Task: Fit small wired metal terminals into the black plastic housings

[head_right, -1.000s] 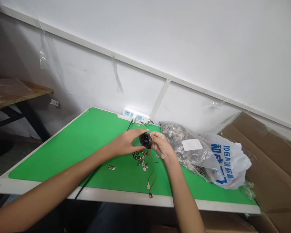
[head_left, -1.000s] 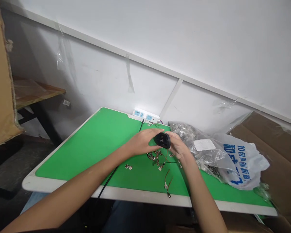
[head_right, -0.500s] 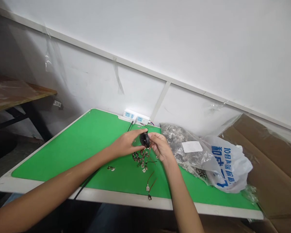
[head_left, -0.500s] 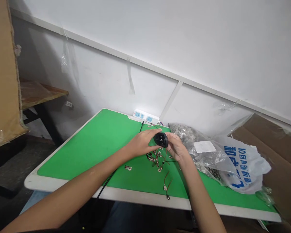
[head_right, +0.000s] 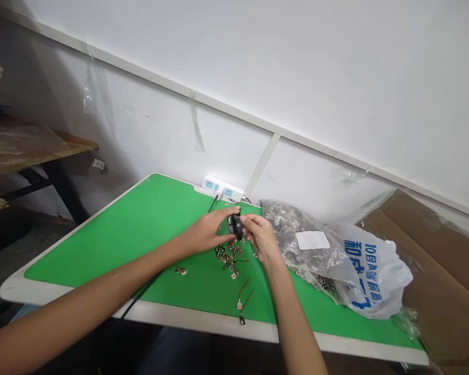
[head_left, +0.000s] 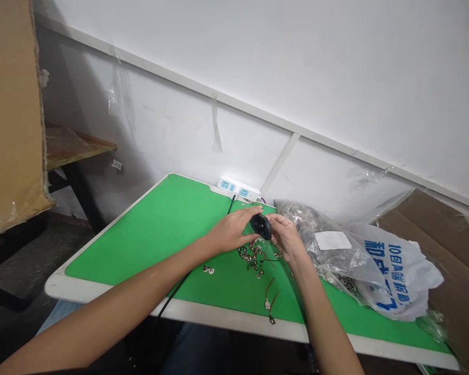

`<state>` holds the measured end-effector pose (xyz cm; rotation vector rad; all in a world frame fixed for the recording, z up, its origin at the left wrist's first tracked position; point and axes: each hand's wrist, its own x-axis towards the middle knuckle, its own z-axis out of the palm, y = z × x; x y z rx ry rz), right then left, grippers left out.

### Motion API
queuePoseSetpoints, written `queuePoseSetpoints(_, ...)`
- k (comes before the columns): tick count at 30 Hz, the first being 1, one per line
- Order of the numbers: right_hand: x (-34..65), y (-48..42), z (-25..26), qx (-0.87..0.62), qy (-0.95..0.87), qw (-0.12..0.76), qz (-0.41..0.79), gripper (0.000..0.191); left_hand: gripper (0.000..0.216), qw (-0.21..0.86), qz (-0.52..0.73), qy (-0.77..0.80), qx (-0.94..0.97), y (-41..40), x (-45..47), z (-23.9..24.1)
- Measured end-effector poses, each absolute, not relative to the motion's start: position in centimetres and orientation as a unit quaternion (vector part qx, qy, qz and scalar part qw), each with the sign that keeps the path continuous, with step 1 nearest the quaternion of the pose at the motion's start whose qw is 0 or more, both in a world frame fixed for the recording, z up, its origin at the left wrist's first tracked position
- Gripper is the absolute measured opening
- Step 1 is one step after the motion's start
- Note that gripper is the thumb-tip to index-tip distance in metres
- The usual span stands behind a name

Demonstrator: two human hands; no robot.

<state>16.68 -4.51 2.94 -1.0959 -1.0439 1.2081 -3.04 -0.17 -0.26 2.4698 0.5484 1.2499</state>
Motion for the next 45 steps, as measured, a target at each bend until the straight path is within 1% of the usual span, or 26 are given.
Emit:
queuePoseSetpoints(3,16.2,-4.8,3.2,-0.462,-0.466,0.574,0.49,0.039,0.057,0.173,0.438,0.19,0.861,-0.3,-2.9,-0.2)
queuePoseSetpoints(5,15.7,-5.0,3.3,-0.462,-0.491,0.583,0.453,0.038,0.056,0.191,0.44,0.192,0.856,-0.5,-2.9,-0.3)
queuePoseSetpoints(8,14.8,-5.3,3.3,-0.458,-0.533,0.609,0.367,0.035,0.06,0.213,0.455,0.183,0.845,-0.7,-3.0,-0.4)
queuePoseSetpoints(12,14.0,-5.7,2.9,-0.439,-0.57,0.644,0.261,0.029,0.067,0.205,0.481,0.167,0.836,-0.7,-3.0,-0.6)
queuePoseSetpoints(16,13.9,-5.8,2.6,-0.425,-0.612,0.641,0.182,0.02,0.064,0.194,0.491,0.145,0.837,-0.6,-3.0,-0.5)
queuePoseSetpoints(20,14.1,-6.0,2.9,-0.404,-0.643,0.632,0.153,0.014,0.058,0.195,0.499,0.122,0.836,-0.7,-3.1,-0.1)
queuePoseSetpoints(26,13.7,-6.5,3.7,-0.407,-0.63,0.635,0.186,0.015,0.054,0.189,0.503,0.113,0.835,-1.0,-3.3,0.3)
queuePoseSetpoints(34,13.2,-6.2,3.8,-0.428,-0.547,0.665,0.275,0.026,0.071,0.171,0.477,0.158,0.848,-1.4,-3.1,1.0)
queuePoseSetpoints(38,13.5,-5.5,3.4,-0.425,-0.501,0.664,0.358,0.032,0.077,0.165,0.441,0.173,0.865,-1.1,-3.1,2.0)
queuePoseSetpoints(42,13.5,-4.9,3.2,-0.39,-0.41,0.677,0.47,0.036,0.086,0.194,0.423,0.208,0.86,-0.7,-3.2,2.7)
queuePoseSetpoints(43,13.5,-4.8,3.2,-0.383,-0.391,0.681,0.487,0.037,0.086,0.203,0.433,0.216,0.851,-0.7,-3.2,2.7)
queuePoseSetpoints(45,13.6,-4.6,3.2,-0.378,-0.371,0.68,0.506,0.038,0.077,0.208,0.46,0.224,0.834,-0.7,-3.1,2.5)
